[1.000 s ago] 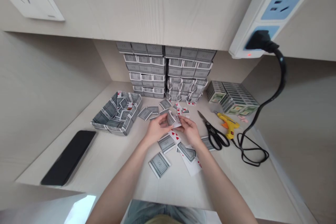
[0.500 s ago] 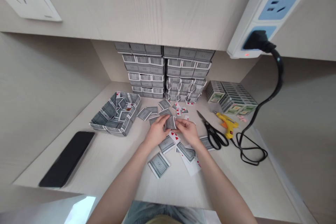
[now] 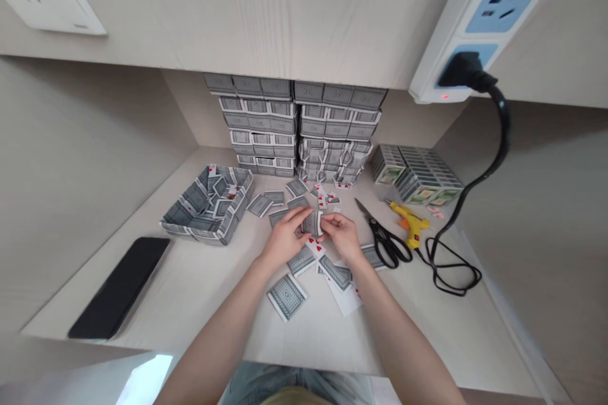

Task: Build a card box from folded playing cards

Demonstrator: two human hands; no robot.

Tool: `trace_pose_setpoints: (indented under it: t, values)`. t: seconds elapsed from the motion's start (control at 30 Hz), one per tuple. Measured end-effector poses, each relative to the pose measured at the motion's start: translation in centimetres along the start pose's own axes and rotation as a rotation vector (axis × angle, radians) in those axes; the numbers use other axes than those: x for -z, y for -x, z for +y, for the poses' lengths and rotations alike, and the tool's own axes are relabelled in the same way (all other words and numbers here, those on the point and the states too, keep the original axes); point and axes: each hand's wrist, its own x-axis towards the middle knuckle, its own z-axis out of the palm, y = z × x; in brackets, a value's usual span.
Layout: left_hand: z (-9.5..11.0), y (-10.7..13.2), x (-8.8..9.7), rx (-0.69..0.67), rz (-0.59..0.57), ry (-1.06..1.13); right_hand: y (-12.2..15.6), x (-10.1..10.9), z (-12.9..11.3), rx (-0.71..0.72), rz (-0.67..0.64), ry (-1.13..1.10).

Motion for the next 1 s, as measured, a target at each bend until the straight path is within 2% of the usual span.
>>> trace_pose_setpoints:
  t: [0.33, 0.4, 0.53, 0.63, 0.87, 1.0]
  values:
    - [0.1, 0.2, -0.4, 0.018, -0.007, 0.000, -0.1, -0.2, 1.1, 0.174, 0.117, 0.204]
    - [0.0, 0.2, -0.6, 0.052, 0.026, 0.017, 0.0, -0.2, 0.9, 0.191, 0.099, 0.229]
    - [-0.2, 0.1, -0.8, 0.105, 0.123, 0.064, 0.1, -0.2, 0.2, 0.061, -0.047, 0.162]
    - [-0.1, 0.2, -0.9, 0.100, 0.137, 0.078, 0.1, 0.0, 0.0, 0.029, -0.071, 0.165]
    - [-0.1, 0.2, -1.2, 0.150, 0.157, 0.098, 0.0, 0.0, 0.8, 0.126, -0.003, 0.267]
    - [-0.2, 0.2, -1.1, 0.166, 0.176, 0.118, 0.4, -0.5, 1.0, 0.259, -0.078, 0.274]
